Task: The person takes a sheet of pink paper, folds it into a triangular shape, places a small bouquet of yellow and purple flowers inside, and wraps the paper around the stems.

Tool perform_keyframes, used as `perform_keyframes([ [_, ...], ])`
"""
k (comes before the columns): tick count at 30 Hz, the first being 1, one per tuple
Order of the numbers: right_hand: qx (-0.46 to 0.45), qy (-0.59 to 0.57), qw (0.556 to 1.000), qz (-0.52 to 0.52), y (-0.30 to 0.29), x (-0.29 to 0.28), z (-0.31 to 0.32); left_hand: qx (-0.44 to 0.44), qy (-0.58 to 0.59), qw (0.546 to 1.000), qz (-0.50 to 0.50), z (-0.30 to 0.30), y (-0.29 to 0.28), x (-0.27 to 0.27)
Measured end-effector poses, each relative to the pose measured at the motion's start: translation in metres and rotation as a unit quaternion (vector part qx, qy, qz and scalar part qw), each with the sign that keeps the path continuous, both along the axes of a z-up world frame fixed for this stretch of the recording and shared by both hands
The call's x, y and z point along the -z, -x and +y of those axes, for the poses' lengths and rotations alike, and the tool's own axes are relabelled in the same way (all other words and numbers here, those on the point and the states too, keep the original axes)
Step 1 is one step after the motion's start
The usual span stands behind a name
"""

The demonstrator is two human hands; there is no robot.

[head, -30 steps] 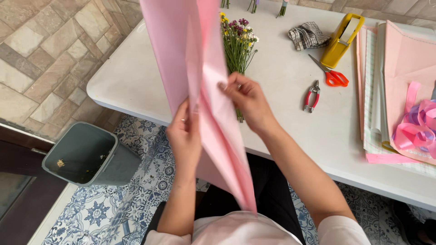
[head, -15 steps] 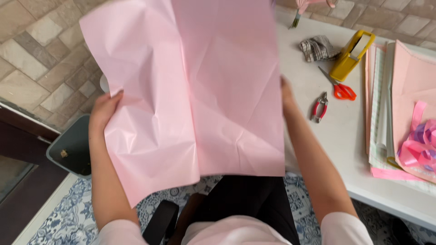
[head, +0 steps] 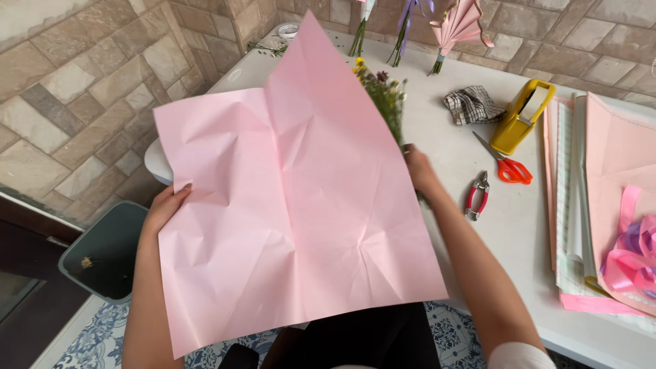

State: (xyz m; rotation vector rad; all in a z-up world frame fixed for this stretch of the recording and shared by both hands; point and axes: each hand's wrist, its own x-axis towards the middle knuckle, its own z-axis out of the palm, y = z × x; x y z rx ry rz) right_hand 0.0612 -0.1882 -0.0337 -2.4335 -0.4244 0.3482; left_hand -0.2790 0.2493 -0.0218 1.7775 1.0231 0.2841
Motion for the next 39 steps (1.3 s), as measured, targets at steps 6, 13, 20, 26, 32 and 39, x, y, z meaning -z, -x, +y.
perform_keyframes([
  [6, -0.018, 0.065, 0.988, -0.141, -0.001, -0.082, -0.075, -0.035, -0.009, 0.999, -0.037, -0.052, -0.018, -0.017],
  [13, -0.041, 0.082, 0.98, -0.178, -0.036, -0.067, -0.084, -0.104, -0.028, 0.983, -0.149, -0.098, -0.001, 0.0],
  [20, -0.091, 0.088, 0.885, -0.448, 0.011, -0.062, -0.06, 0.046, -0.181, 0.982, -0.031, -0.095, 0.034, 0.0],
  [26, -0.446, -0.026, 0.862, -0.24, 0.148, -0.104, -0.068, -0.048, -0.622, 0.758, 0.188, -0.093, 0.065, -0.03],
  [32, -0.474, 0.057, 0.847, -0.235, 0.17, -0.049, -0.093, 0.207, -0.787, 0.533, 0.232, -0.079, 0.061, -0.014],
  [39, -0.431, 0.077, 0.863, -0.254, 0.187, -0.047, -0.093, 0.318, -0.804, 0.499, 0.062, -0.083, 0.032, -0.002],
])
